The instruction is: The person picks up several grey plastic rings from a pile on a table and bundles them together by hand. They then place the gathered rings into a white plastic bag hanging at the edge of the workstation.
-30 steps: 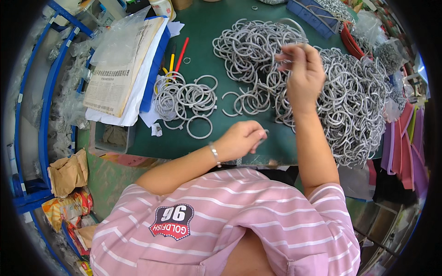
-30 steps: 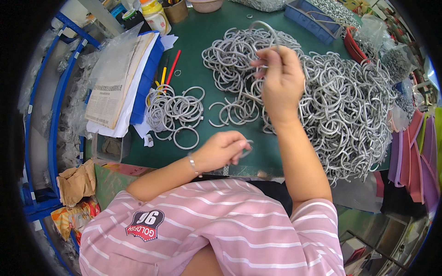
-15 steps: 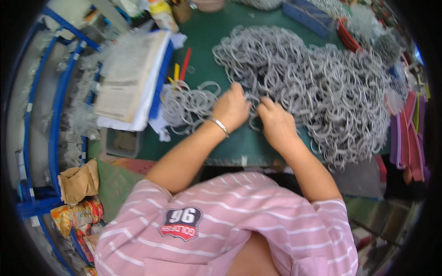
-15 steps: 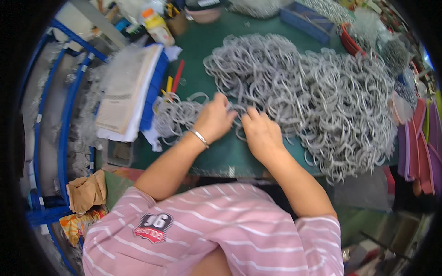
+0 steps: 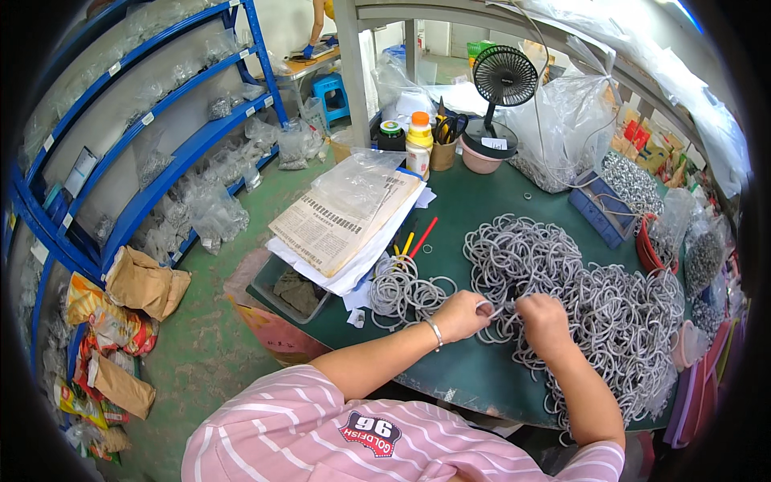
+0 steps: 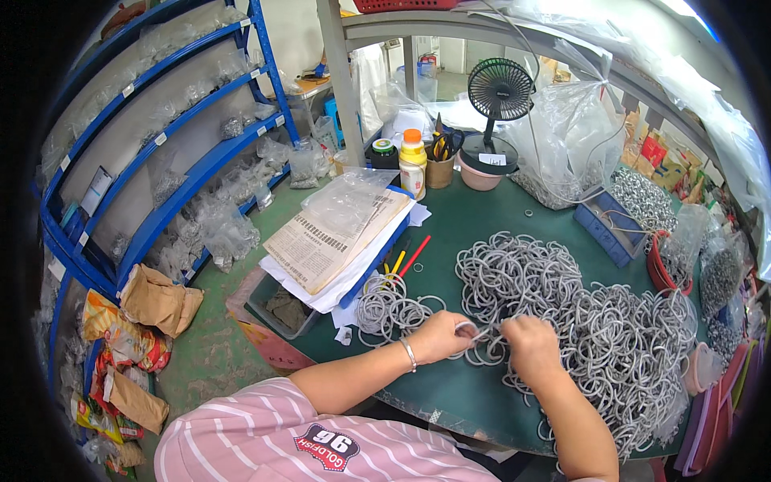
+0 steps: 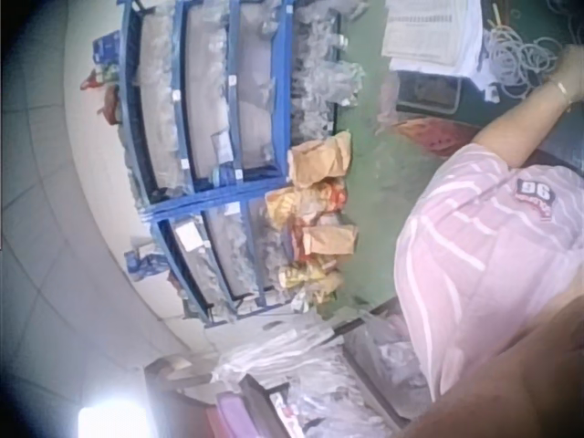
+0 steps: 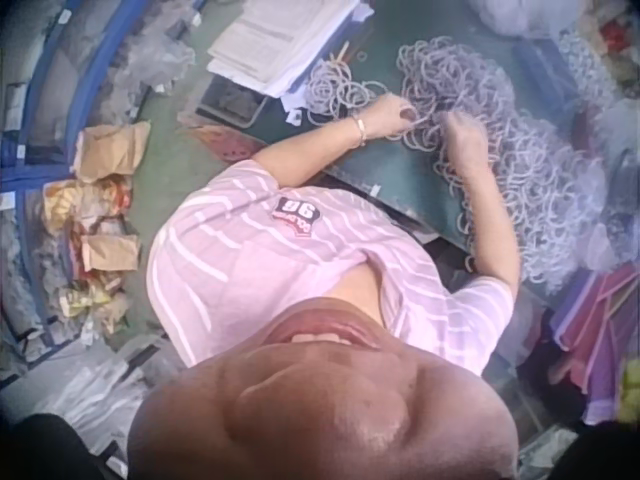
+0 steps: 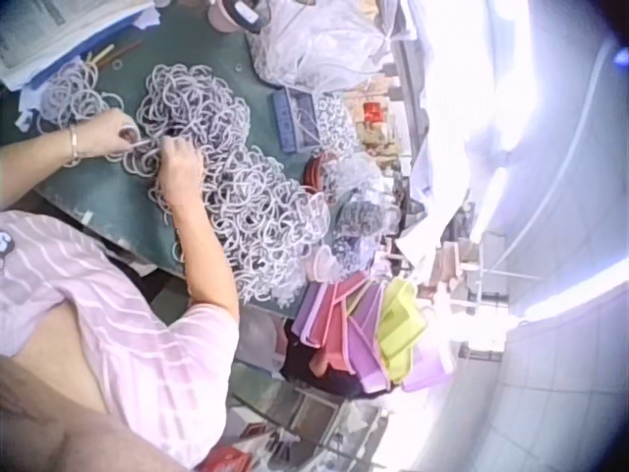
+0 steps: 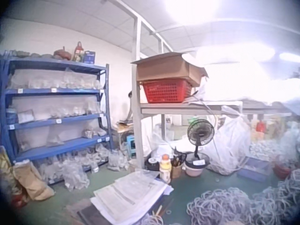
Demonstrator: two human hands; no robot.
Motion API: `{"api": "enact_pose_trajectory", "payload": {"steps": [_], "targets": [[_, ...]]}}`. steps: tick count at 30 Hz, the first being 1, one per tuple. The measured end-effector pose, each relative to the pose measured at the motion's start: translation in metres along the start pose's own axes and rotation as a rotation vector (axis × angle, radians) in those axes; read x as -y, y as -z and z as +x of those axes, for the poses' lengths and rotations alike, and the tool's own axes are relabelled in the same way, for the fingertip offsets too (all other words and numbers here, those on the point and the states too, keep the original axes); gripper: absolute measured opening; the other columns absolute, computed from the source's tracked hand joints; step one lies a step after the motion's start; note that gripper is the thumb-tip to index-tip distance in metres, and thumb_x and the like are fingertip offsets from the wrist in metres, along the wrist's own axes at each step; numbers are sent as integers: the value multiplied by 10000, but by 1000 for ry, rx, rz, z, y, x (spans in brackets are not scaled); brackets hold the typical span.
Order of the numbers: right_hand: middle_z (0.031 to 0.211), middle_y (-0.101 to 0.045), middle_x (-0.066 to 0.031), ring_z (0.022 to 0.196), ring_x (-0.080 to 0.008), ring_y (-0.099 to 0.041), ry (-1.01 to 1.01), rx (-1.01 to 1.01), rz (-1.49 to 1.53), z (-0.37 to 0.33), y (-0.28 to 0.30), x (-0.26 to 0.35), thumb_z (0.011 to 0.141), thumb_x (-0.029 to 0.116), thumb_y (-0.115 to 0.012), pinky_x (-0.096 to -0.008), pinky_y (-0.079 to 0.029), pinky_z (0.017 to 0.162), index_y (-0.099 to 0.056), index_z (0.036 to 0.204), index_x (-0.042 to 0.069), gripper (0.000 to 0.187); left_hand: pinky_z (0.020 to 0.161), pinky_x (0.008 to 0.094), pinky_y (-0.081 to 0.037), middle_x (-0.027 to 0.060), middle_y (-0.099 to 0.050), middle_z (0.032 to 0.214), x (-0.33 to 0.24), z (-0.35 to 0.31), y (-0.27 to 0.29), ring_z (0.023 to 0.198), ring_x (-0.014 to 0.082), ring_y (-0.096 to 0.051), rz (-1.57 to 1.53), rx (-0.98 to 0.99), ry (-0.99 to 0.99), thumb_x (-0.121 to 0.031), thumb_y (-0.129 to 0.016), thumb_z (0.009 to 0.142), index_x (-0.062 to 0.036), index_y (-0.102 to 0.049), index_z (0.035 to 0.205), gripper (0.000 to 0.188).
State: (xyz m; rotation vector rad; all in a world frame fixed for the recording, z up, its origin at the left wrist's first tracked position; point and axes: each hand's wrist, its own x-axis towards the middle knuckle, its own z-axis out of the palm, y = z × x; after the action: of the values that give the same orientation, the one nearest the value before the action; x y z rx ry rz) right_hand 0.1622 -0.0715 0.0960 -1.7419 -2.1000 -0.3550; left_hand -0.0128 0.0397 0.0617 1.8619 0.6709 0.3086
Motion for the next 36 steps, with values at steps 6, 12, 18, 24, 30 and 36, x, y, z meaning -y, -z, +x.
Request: {"api": "enact_pose_trajectory", "payload": {"steps": [6, 12, 18, 24, 30, 36], "targets": [[733, -577, -84, 728, -287, -576, -345, -68, 186, 16, -13, -18, 706, 45, -574, -408, -448, 615, -610, 830, 97, 139, 644, 309, -484, 102, -641, 721, 13, -16, -4, 647, 236, -612, 98, -147, -68, -88, -635, 687, -19, -627, 822, 152], [720, -578, -117, 719, -317, -585, 89, 259, -42, 21, -12, 21, 685, 10, -561, -408, -478, 614, -539, 756, 75, 100, 588, 321, -480, 107, -615, 669, 11, -26, 5, 649, 205, -625, -198, 34, 122, -183, -693, 760, -15, -552, 843, 234], [774, -590, -134, 762, -324, -590, -88, 9, -27, 18, -4, -16, 712, 10, -561, -420, -474, 639, -536, 779, 62, 89, 785, 398, -458, 202, -546, 1024, 40, -19, -28, 968, 363, -547, 423, -94, -325, 34, -600, 680, 7, -545, 850, 181], [774, -551, -117, 749, -299, -594, -168, 32, -16, 26, 2, -14, 715, 27, -564, -417, -470, 614, -553, 809, 70, 104, 780, 421, -470, 180, -517, 962, 33, -13, -32, 912, 335, -514, 764, -176, -332, -32, -559, 720, -4, -590, 906, 191], [761, -568, -97, 740, -287, -591, -34, 141, -126, 19, 5, -11, 714, 9, -536, -418, -409, 664, -539, 903, 82, 203, 699, 403, -485, 156, -541, 869, 32, -9, -40, 835, 316, -545, 847, -114, -276, -85, -582, 707, -27, -568, 906, 207], [804, -563, -94, 786, -304, -557, -129, -74, -122, 14, -6, -15, 727, 11, -534, -419, -448, 672, -545, 955, 70, 235, 677, 423, -471, 190, -546, 777, 51, -18, -34, 751, 357, -552, 768, -125, -363, -32, -567, 640, -2, -539, 738, 107]]}}
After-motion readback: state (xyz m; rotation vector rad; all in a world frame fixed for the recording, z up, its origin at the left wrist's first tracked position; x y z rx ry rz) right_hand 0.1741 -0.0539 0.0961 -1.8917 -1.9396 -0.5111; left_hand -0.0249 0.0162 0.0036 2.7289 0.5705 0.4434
